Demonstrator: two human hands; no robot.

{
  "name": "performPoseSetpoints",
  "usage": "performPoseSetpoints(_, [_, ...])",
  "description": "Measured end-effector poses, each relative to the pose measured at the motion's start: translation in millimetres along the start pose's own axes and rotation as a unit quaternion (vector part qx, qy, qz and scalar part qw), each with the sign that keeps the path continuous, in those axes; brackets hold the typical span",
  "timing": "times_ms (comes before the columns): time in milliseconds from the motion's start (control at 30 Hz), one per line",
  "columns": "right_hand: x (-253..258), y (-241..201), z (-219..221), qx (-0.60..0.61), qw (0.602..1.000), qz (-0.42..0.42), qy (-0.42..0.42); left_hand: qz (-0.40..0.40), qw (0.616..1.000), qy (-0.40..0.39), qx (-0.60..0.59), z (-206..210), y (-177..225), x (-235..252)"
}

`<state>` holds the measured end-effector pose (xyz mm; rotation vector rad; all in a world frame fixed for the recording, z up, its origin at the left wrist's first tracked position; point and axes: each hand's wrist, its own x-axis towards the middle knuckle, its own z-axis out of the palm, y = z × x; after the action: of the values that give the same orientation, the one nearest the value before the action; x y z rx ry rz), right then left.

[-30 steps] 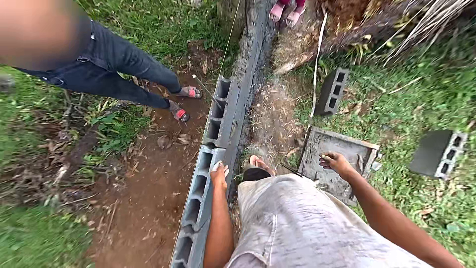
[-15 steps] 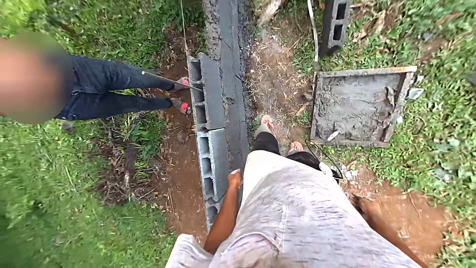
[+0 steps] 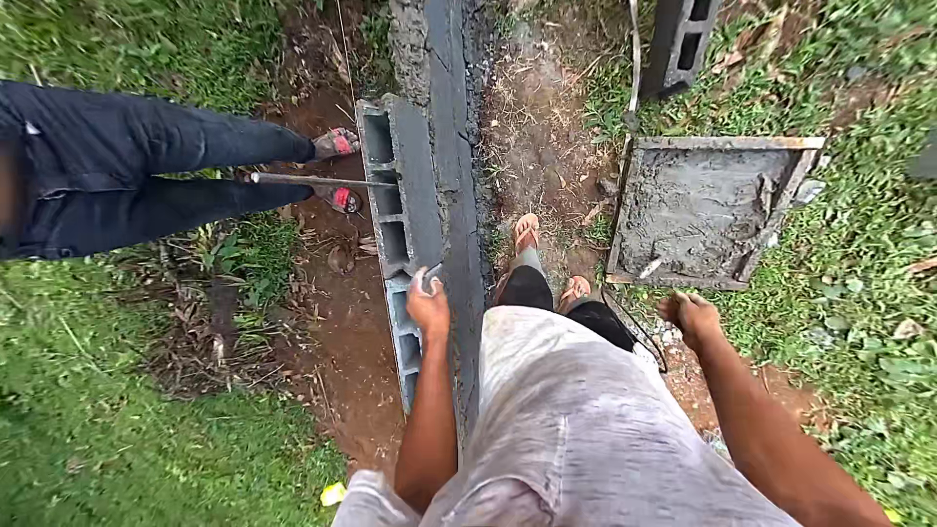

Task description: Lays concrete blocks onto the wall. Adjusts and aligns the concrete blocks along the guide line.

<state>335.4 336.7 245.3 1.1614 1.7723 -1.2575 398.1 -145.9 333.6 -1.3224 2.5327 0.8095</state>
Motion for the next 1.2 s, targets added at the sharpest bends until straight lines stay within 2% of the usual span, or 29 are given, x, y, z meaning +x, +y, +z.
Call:
performPoseSetpoints(100, [16, -76, 90, -0.027, 0.998, -0.019, -0.061, 0.003, 0.996, 0.090, -0.015, -35, 3, 33])
performPoseSetpoints(200, [25, -120, 201, -0.011, 0.991, -0.004, -0.131, -0.010, 0.992, 0.117, -0.041, -55, -2, 79])
performPoseSetpoints(367, [32, -127, 375, 0.002, 0.974, 0.072, -0.215, -0.002, 0.998, 0.057, -0.029, -64, -10, 149])
performPoseSetpoints(500, [22, -114, 468, -0.007, 0.969, 0.141, -0.205, 0.003, 0.999, -0.023, -0.045, -65, -11, 177])
performPoseSetpoints(600, [17, -104, 508, -0.046, 0.967, 0.176, -0.179, 0.001, 0.996, -0.059, -0.065, -64, -12, 190])
performPoseSetpoints(700, [16, -102, 528, -0.077, 0.963, 0.209, -0.154, -0.011, 0.992, -0.093, -0.085, -64, -10, 201])
performPoseSetpoints(800, [23, -105, 546, -0.053, 0.966, 0.225, -0.119, -0.054, 0.985, -0.129, -0.101, -65, -4, 216])
performPoseSetpoints(933, [25, -109, 555, 0.037, 0.954, 0.276, -0.108, -0.114, 0.972, -0.159, -0.131, -63, -2, 230])
performPoseSetpoints(1000, [28, -110, 560, 0.042, 0.955, 0.280, -0.092, -0.097, 0.970, -0.157, -0.160, -59, -5, 236])
performPoseSetpoints(1200, [18, -124, 560, 0.007, 0.949, 0.293, -0.114, -0.074, 0.965, -0.162, -0.191, -54, -8, 248])
